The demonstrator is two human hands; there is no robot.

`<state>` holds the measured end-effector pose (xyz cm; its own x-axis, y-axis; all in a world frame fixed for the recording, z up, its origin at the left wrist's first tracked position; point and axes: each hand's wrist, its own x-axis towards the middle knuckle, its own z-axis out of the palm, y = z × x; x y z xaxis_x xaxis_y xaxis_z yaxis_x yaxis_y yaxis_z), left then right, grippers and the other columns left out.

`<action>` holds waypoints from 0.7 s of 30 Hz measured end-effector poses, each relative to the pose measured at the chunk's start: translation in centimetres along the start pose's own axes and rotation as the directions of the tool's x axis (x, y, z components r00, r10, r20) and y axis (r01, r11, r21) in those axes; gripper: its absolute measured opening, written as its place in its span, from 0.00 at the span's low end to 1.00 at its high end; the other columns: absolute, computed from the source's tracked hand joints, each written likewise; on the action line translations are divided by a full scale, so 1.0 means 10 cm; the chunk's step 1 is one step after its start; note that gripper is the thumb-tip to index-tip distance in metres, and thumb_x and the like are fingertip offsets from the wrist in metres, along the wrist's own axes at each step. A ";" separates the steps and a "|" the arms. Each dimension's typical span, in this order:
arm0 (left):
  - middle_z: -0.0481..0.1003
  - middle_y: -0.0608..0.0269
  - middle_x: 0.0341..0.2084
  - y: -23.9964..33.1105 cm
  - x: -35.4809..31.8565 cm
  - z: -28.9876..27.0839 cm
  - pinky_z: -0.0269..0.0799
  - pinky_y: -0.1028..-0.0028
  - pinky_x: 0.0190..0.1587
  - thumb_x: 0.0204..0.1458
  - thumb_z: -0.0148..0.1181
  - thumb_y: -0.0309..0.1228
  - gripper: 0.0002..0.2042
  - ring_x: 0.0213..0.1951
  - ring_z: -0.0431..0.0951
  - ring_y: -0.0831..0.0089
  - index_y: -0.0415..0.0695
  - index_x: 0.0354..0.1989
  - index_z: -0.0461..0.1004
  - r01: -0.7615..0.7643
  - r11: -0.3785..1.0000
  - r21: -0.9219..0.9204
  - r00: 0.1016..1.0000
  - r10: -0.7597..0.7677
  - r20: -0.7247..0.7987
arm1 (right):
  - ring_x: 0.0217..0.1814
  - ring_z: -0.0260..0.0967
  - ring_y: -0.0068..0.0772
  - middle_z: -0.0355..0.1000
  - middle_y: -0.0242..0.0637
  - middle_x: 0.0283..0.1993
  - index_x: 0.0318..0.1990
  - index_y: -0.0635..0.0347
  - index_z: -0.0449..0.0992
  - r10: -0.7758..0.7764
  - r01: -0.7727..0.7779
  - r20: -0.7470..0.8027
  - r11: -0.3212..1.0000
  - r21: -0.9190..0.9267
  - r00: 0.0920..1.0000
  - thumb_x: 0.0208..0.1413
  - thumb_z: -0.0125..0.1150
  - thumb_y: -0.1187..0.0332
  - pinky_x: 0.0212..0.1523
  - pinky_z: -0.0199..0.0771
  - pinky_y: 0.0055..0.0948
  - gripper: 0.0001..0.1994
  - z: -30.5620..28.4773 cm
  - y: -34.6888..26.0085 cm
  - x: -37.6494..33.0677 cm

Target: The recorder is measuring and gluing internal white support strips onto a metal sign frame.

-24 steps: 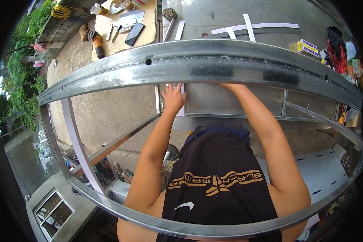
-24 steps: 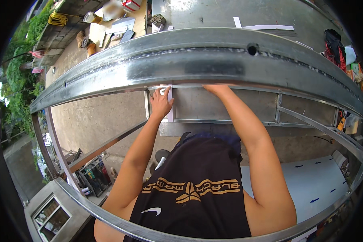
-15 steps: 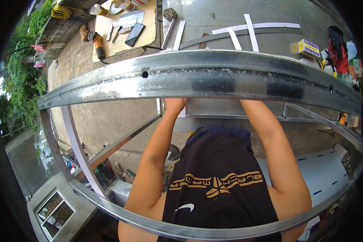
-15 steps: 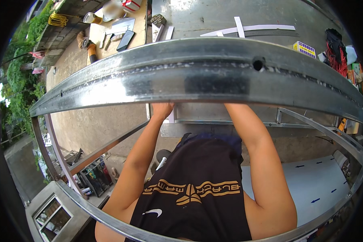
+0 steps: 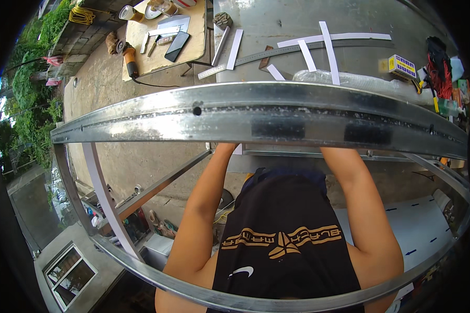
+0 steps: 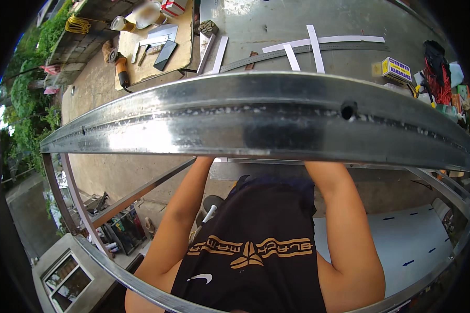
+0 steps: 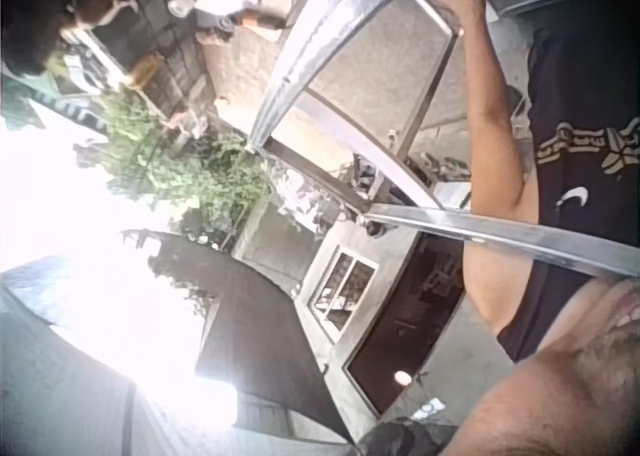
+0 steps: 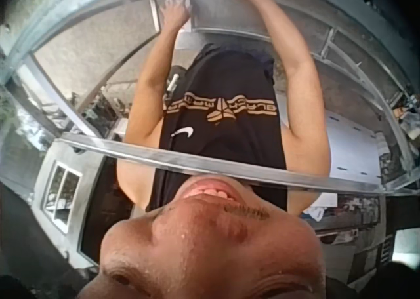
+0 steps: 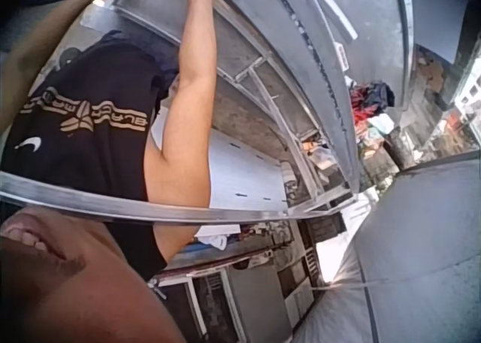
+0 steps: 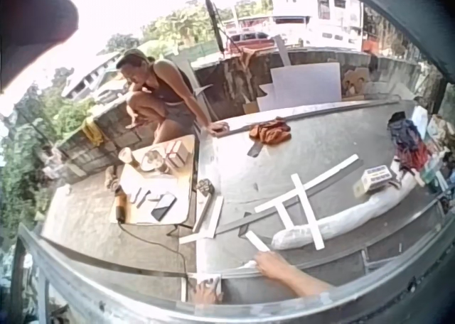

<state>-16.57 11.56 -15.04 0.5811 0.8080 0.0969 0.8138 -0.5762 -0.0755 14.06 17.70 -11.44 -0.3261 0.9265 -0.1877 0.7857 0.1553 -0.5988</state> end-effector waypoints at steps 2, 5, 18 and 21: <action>0.59 0.47 0.67 0.00 0.01 0.02 0.48 0.35 0.66 0.57 0.56 0.50 0.31 0.68 0.55 0.41 0.60 0.70 0.58 -0.038 0.998 0.043 0.999 0.039 -0.026 | 0.44 0.74 0.55 0.75 0.50 0.38 0.35 0.63 0.76 -0.036 0.036 0.004 0.999 -0.029 0.999 0.54 0.53 0.67 0.45 0.76 0.50 0.09 -0.04 0.00 0.01; 0.62 0.47 0.65 0.00 0.02 -0.03 0.51 0.39 0.65 0.57 0.55 0.48 0.29 0.66 0.58 0.42 0.57 0.67 0.62 0.032 0.999 -0.040 0.999 -0.031 0.026 | 0.44 0.75 0.55 0.75 0.49 0.38 0.34 0.63 0.76 -0.046 0.047 0.019 0.998 -0.041 0.999 0.54 0.54 0.67 0.44 0.76 0.50 0.09 -0.02 -0.02 0.02; 0.71 0.46 0.57 0.00 0.14 -0.19 0.56 0.49 0.64 0.56 0.53 0.41 0.22 0.61 0.66 0.45 0.44 0.56 0.74 0.366 0.863 -0.349 0.907 -0.246 0.342 | 0.40 0.76 0.56 0.76 0.51 0.36 0.32 0.62 0.77 -0.015 0.020 0.049 0.996 -0.084 0.999 0.54 0.53 0.68 0.40 0.76 0.51 0.08 -0.04 0.01 0.01; 0.70 0.46 0.58 0.03 0.14 -0.23 0.50 0.43 0.66 0.56 0.53 0.42 0.22 0.63 0.64 0.44 0.45 0.56 0.74 0.390 0.860 -0.329 0.883 -0.248 0.398 | 0.39 0.76 0.56 0.76 0.51 0.34 0.31 0.63 0.77 -0.022 0.021 -0.017 0.999 -0.035 1.000 0.53 0.53 0.69 0.39 0.76 0.50 0.08 -0.07 0.01 -0.02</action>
<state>-15.48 12.20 -12.62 0.3095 0.9053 -0.2909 0.9282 -0.2212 0.2992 14.61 17.74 -10.90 -0.3341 0.9286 -0.1614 0.7964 0.1865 -0.5753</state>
